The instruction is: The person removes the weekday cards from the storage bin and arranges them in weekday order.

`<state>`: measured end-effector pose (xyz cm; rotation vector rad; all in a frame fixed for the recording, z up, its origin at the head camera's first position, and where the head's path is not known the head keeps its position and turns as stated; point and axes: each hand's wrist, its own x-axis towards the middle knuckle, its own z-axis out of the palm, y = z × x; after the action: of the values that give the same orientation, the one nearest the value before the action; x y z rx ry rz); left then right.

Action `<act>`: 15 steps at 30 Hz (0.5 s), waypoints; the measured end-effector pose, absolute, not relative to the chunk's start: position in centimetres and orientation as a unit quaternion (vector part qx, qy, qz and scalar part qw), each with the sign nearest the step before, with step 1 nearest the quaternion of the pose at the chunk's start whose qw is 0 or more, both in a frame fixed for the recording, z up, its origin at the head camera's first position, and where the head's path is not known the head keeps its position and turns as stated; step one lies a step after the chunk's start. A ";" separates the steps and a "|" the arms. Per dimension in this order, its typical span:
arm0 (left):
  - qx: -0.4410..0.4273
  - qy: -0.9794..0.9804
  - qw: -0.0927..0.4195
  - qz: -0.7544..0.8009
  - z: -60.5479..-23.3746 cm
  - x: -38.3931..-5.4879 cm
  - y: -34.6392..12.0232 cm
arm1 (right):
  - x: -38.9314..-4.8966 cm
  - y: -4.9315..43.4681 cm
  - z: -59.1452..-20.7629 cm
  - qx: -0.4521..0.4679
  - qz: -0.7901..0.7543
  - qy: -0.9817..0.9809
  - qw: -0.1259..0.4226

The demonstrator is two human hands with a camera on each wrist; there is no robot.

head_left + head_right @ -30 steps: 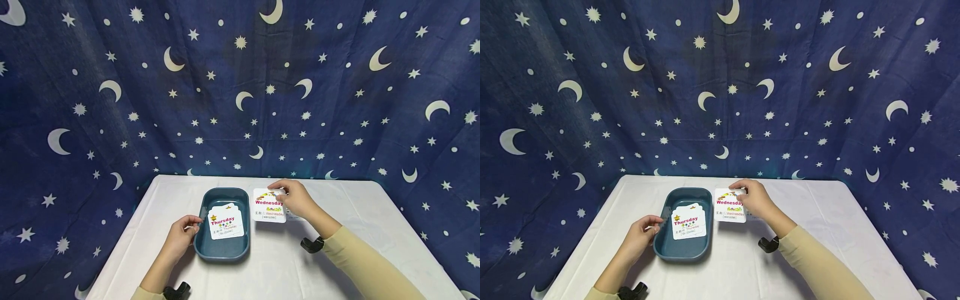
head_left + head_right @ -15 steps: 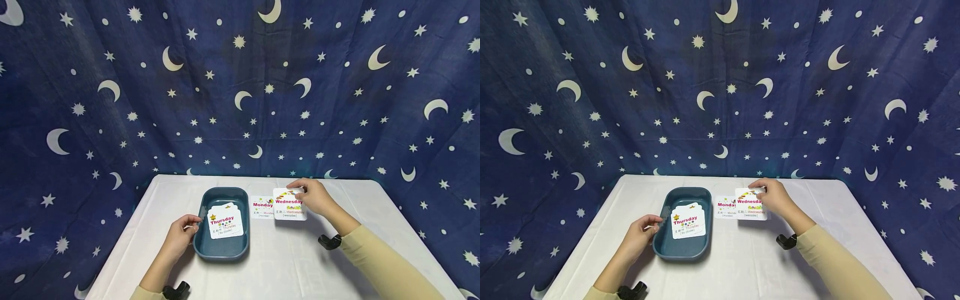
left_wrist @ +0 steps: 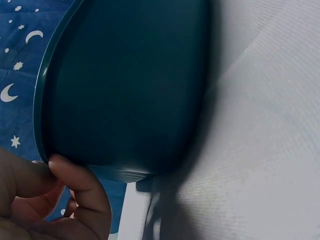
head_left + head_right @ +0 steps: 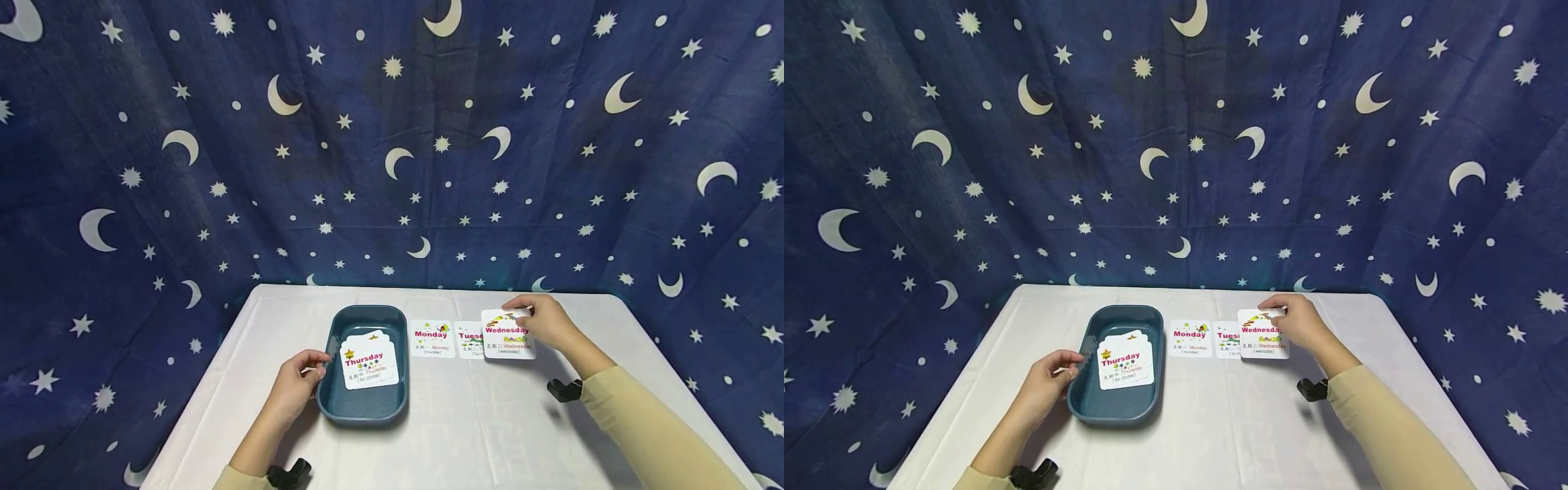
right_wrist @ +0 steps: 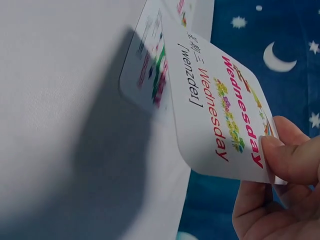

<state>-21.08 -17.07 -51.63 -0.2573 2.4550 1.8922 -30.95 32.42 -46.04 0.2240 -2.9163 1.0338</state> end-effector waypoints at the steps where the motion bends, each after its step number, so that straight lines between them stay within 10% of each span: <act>1: -0.084 0.789 0.016 0.609 -51.6 -21.0 -17.0 | -31.0 32.7 -46.2 0.071 0.334 -0.940 0.017; 15: -0.074 0.789 0.014 0.610 -51.9 -21.1 -17.2 | -32.5 36.2 -48.2 0.030 0.325 -0.945 -0.021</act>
<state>-21.08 -17.21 -51.93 -0.2296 2.4568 1.8994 -32.46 36.18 -48.25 0.0947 -3.0097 1.0338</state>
